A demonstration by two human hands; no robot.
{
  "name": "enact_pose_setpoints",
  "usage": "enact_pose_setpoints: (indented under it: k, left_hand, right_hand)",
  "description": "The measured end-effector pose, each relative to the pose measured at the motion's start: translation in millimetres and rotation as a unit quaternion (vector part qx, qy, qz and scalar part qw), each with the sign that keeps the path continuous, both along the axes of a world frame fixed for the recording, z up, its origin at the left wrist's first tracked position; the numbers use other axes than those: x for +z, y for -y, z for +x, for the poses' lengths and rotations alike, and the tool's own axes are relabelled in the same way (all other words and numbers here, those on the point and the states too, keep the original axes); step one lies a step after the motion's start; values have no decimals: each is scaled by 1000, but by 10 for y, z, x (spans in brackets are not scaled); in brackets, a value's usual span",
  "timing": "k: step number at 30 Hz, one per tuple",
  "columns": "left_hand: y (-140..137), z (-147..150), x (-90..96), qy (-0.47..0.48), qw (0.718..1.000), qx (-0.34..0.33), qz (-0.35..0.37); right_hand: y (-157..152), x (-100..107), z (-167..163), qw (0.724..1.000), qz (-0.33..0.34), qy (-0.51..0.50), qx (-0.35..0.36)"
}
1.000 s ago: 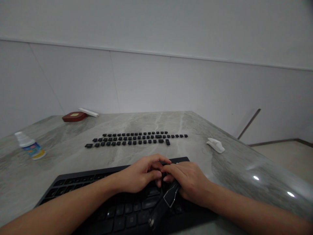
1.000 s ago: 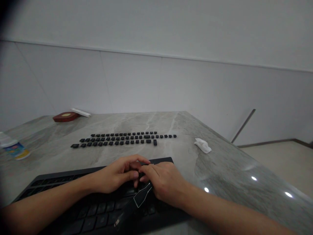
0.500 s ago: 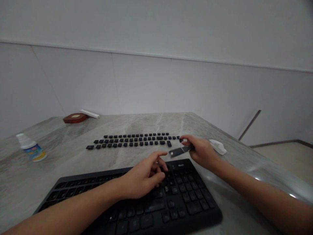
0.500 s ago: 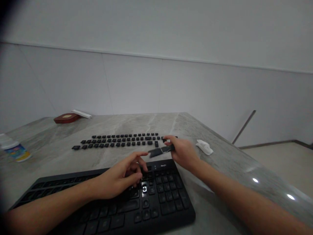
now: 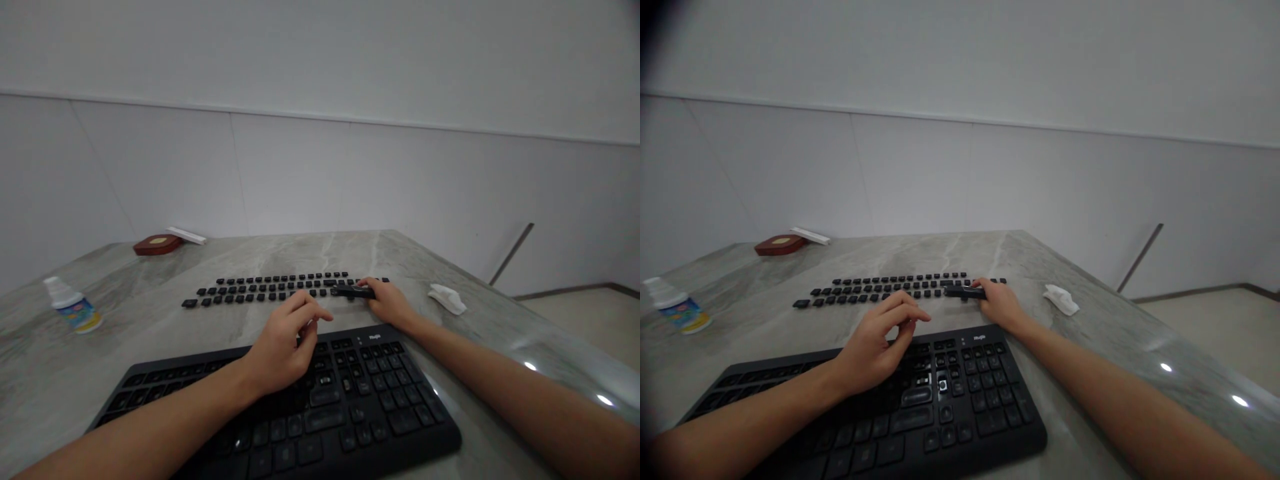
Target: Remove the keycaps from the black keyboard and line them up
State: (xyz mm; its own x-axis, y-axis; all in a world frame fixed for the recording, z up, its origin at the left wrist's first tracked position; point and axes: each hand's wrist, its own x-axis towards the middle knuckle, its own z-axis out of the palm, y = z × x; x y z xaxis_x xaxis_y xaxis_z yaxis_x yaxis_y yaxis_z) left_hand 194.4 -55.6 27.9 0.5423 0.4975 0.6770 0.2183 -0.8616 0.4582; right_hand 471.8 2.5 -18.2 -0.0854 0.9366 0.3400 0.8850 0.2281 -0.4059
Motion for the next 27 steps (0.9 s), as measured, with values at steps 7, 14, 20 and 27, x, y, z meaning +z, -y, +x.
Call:
enact_pose_setpoints:
  k: [7,14,20,27]
  left_hand:
    - [0,5,-3,-11,1000,-9,7]
    - [-5,9,21,-8,1000,-1,19]
    - [-6,15,45,0,999,-3,37]
    - [12,17,69,5,999,-1,46]
  right_hand:
    - [-37,12,-15,1000,-14,-1,-2]
    - [-93,-4,101,992,31,-116,-29]
    - [-82,-3,127,985,11,-168,-23]
    - [-41,43,78,985,-9,-173,25]
